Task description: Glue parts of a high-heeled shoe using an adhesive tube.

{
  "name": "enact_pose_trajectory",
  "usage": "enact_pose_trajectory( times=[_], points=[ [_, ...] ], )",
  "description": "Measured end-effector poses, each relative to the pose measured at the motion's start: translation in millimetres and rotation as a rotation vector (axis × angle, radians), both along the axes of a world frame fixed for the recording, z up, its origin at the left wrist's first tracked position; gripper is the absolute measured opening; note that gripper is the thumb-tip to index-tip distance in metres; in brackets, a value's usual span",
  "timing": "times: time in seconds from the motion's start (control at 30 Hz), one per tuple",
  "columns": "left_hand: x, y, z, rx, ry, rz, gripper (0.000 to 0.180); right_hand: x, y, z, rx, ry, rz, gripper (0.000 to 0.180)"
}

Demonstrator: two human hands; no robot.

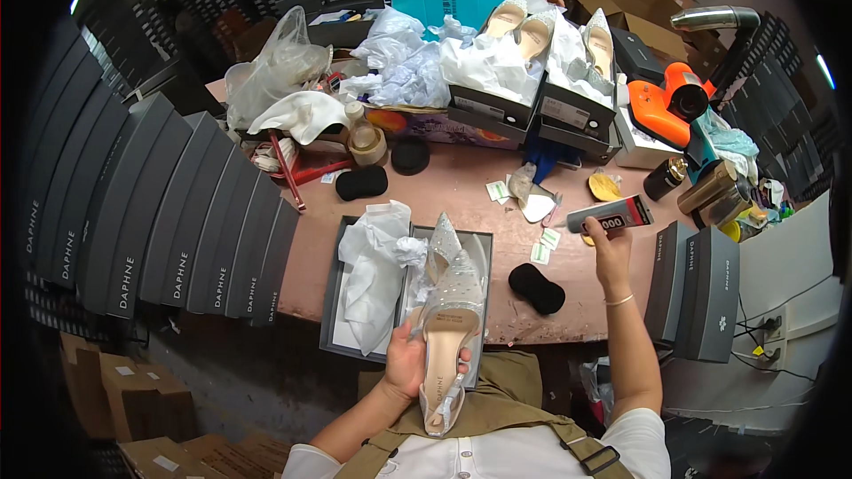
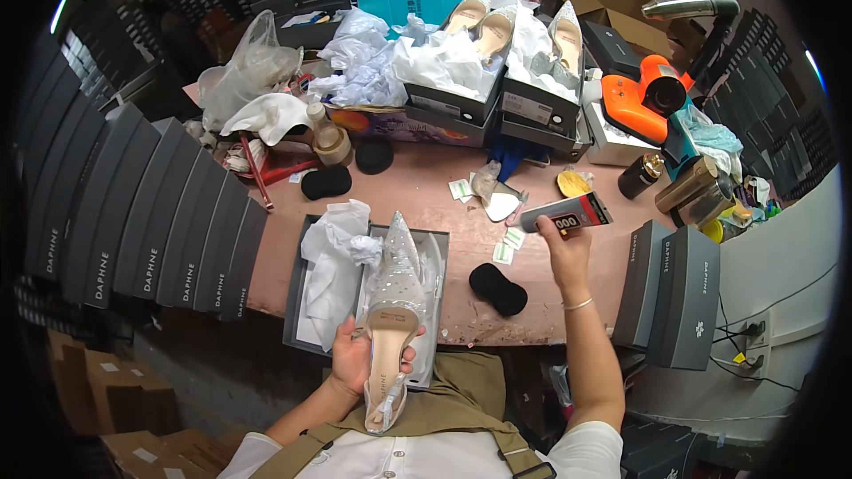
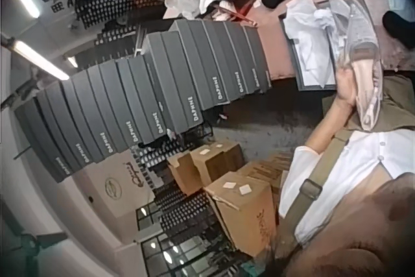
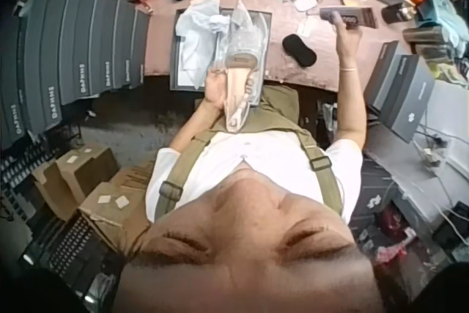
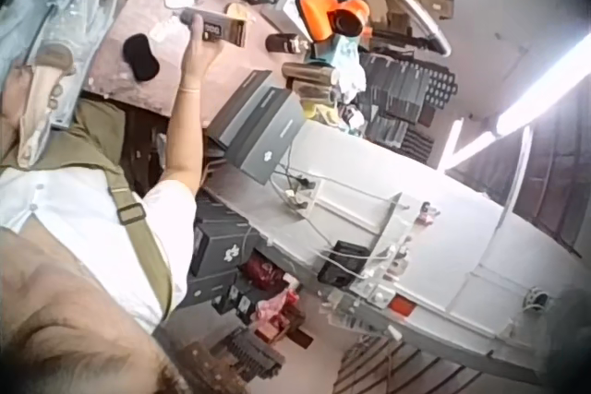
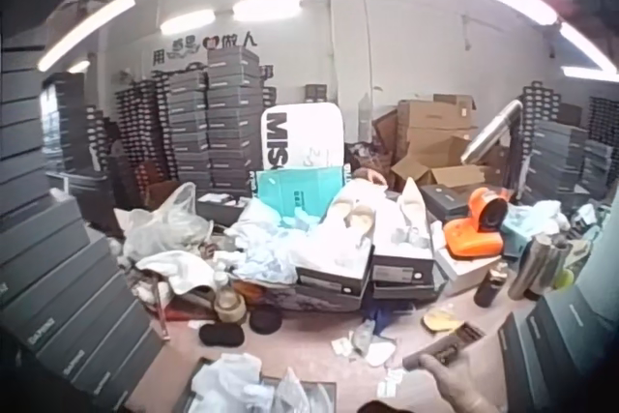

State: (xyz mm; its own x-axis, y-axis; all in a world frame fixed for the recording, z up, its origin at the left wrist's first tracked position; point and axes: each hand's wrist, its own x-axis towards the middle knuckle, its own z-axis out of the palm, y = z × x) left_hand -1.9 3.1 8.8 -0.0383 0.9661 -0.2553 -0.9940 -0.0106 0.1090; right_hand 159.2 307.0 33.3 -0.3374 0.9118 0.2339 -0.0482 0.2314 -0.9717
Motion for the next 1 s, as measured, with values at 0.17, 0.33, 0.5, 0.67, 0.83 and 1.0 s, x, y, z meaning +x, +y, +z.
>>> enact_pose_trajectory(
  times=[0.17, 0.33, 0.5, 0.67, 0.83, 1.0],
  points=[
    [-3, -1, -6, -0.093, 0.072, -0.107, 0.07, -26, -92, -7, -0.339, 0.312, 0.171, 0.023],
    [-9, -9, -8, -0.133, 0.079, -0.175, 0.071, -55, -149, -23, -0.621, 0.409, 0.29, 0.02],
    [-9, -19, -6, -0.212, 0.125, -0.187, 0.066, -55, -179, -46, -0.74, 0.321, 0.354, 0.02],
    [-5, -24, -11, -0.209, 0.152, -0.222, 0.067, -55, -188, -37, -0.712, 0.274, 0.36, 0.024],
    [-3, -23, -13, -0.187, 0.178, -0.237, 0.065, -52, -181, -38, -0.678, 0.195, 0.377, 0.026],
    [-3, -24, -14, -0.196, 0.175, -0.241, 0.064, -56, -180, -40, -0.675, 0.208, 0.407, 0.024]
  ],
)
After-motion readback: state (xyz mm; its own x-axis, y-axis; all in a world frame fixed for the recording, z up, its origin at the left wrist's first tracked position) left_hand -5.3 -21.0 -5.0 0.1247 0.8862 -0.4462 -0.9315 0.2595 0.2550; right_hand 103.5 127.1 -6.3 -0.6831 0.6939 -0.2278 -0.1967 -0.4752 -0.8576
